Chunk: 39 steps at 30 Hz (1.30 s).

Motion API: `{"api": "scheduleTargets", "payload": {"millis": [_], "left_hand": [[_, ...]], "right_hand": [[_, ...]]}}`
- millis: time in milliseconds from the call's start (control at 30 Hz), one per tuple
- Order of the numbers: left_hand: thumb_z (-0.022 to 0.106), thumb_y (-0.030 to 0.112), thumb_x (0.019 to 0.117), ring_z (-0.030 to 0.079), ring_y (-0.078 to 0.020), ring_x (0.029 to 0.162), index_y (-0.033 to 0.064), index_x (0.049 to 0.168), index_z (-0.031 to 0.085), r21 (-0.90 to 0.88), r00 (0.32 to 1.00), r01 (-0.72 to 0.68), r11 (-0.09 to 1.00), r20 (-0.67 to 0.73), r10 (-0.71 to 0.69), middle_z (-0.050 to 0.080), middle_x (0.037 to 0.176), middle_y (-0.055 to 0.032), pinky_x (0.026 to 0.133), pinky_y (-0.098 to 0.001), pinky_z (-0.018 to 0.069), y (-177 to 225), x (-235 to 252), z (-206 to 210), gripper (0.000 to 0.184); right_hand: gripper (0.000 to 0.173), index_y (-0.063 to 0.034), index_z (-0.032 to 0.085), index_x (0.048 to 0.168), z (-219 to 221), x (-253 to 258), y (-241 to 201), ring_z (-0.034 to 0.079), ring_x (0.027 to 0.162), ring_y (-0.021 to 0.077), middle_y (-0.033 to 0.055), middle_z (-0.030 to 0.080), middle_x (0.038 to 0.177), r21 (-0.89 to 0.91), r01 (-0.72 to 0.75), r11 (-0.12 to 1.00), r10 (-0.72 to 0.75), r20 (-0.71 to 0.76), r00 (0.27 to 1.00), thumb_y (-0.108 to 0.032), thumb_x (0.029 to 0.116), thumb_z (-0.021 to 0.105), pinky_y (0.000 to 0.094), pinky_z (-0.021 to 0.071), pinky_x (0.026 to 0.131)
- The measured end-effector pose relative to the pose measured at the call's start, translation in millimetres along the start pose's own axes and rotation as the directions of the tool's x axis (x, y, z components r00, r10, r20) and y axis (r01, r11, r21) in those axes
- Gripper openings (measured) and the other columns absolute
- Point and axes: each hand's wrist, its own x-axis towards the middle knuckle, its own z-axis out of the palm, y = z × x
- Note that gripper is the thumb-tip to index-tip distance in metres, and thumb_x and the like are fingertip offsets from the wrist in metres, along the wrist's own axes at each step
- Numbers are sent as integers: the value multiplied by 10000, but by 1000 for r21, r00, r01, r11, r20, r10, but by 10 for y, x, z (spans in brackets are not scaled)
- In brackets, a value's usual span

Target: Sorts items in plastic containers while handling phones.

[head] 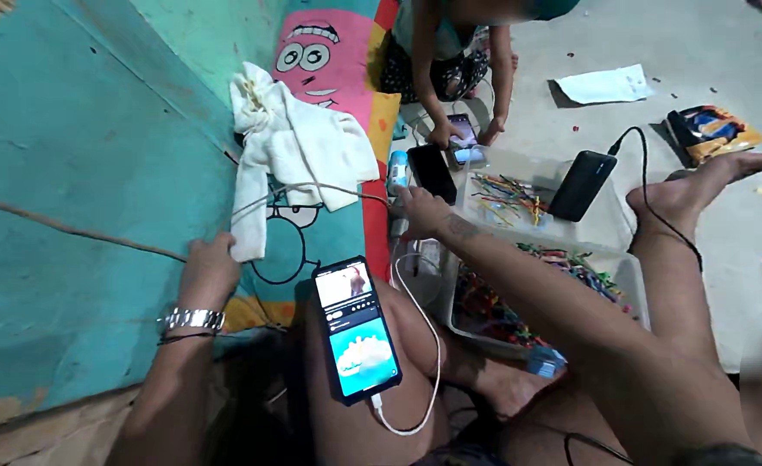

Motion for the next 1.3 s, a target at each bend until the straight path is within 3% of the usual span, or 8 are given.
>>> {"api": "scheduleTargets", "payload": {"millis": [267, 467, 633, 767, 900, 1100, 1200, 1300], "left_hand": [[627, -14, 912, 522, -583, 1223, -103, 1394, 452, -86, 992, -64, 994, -112, 54, 447, 1397, -397, 938, -734, 461, 327, 601, -138, 520], [565, -1, 964, 481, -507, 1329, -113, 1330, 555, -147, 937, -330, 932, -174, 304, 482, 1417, -352, 1084, -659, 401, 524, 1649, -158, 383], [556, 79, 983, 559, -513, 1233, -84, 1347, 566, -217, 966, -123, 968, -250, 67, 347, 1536, -326, 971, -641, 512, 790, 1589, -64, 399], [475, 221, 1040, 512, -576, 1261, -156, 1365, 494, -75, 991, -28, 997, -132, 18, 448, 1426, -407, 976, -733, 430, 864, 1323, -92, 498], [456, 168, 1066, 564, -556, 1199, -180, 1101, 626, 41, 993, -116, 992, 20, 115, 599, 1210, -397, 966, -712, 432, 865, 1341, -156, 389], [449, 87, 1073, 565, -563, 1200, -163, 1183, 597, 63, 968, -248, 967, 64, 244, 600, 1218, -391, 971, -715, 427, 784, 1701, -94, 311], [399, 61, 1082, 529, -562, 1248, -167, 1298, 516, -166, 975, -219, 961, 0, 222, 557, 1282, -406, 1006, -703, 412, 759, 1856, -78, 335], [291, 387, 1112, 446, -401, 1391, -2, 1462, 475, -692, 993, -113, 713, -47, 112, 488, 1470, -272, 1109, -633, 359, 839, 1975, -29, 555]], "right_hand": [[1088, 29, 370, 1529, 131, 202, 64, 487, 1328, 476, 290, 465, 1471, -12, -69, 998, 69, 0, 998, -395, 701, 932, 697, 369, 1064], [1029, 12, 401, 1511, 98, 210, 64, 458, 1370, 446, 267, 449, 1498, -34, -112, 993, 114, 47, 992, -409, 723, 911, 689, 324, 1106], [1060, 4, 376, 1531, 61, 201, 35, 449, 1377, 445, 262, 427, 1521, -58, -123, 991, 128, 75, 989, -448, 726, 896, 696, 324, 1096], [1071, 1, 355, 1542, 54, 191, 73, 434, 1403, 433, 243, 383, 1566, -66, -116, 991, 123, 107, 987, -490, 742, 869, 696, 358, 1080], [1044, 7, 367, 1537, 74, 173, 31, 415, 1410, 441, 249, 398, 1550, -51, -127, 991, 130, 73, 989, -426, 746, 893, 697, 301, 1115], [1047, 13, 345, 1541, 76, 180, 8, 442, 1381, 449, 259, 393, 1542, -52, -116, 992, 120, 80, 990, -406, 751, 889, 690, 331, 1089], [1088, 19, 313, 1555, 97, 208, -15, 444, 1376, 453, 268, 373, 1551, -60, -116, 991, 121, 91, 988, -408, 741, 895, 682, 335, 1092], [1131, 18, 248, 1587, 83, 210, -23, 411, 1398, 480, 284, 326, 1581, -51, -112, 992, 117, 110, 987, -403, 749, 879, 703, 306, 1109]]}}
